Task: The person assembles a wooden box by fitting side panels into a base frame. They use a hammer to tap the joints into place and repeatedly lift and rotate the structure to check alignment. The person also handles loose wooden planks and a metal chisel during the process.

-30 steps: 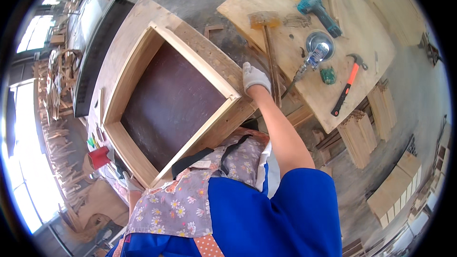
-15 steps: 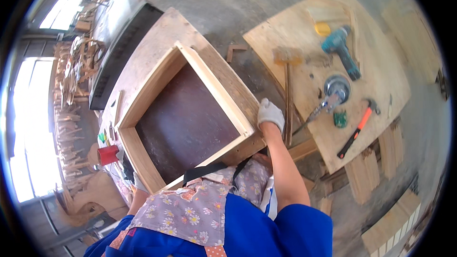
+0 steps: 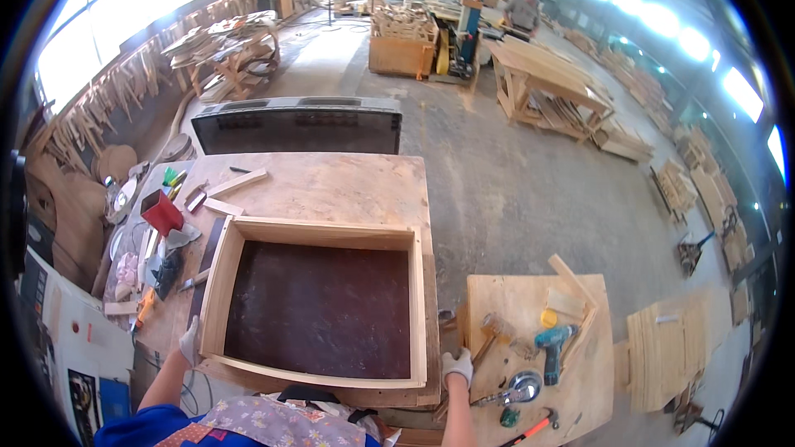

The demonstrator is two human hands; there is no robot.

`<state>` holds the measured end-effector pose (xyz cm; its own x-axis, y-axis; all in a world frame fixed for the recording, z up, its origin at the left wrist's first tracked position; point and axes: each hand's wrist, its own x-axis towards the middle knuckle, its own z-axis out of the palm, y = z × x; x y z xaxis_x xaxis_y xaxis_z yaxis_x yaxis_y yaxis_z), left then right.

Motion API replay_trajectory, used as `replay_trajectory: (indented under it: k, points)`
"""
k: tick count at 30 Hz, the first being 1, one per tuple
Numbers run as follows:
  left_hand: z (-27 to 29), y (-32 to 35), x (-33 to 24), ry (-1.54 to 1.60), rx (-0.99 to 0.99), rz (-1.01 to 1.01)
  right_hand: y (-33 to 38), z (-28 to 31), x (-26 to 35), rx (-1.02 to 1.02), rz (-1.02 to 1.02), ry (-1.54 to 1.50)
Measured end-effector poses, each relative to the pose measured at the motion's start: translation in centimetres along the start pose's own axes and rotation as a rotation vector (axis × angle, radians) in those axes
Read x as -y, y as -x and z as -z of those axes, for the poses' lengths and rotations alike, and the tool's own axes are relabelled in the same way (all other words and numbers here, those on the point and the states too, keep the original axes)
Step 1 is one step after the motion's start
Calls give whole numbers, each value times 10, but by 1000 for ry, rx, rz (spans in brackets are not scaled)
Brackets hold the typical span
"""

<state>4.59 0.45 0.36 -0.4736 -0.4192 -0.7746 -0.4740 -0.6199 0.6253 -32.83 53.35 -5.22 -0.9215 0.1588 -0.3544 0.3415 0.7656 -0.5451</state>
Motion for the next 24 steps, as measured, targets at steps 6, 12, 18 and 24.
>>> replay_trajectory:
  k: [6,12,18,24]
  points:
    - [11,31,66,65,8,-5,-8,58,101,-65,785,416]
    - [12,16,86,29,-108,-168,3,45,143,119,1524,1099]
    - [15,-33,130,422,-29,-252,2,44,174,231,1615,1229]
    - [-41,1,32,480,218,-329,13,87,180,170,1465,1186]
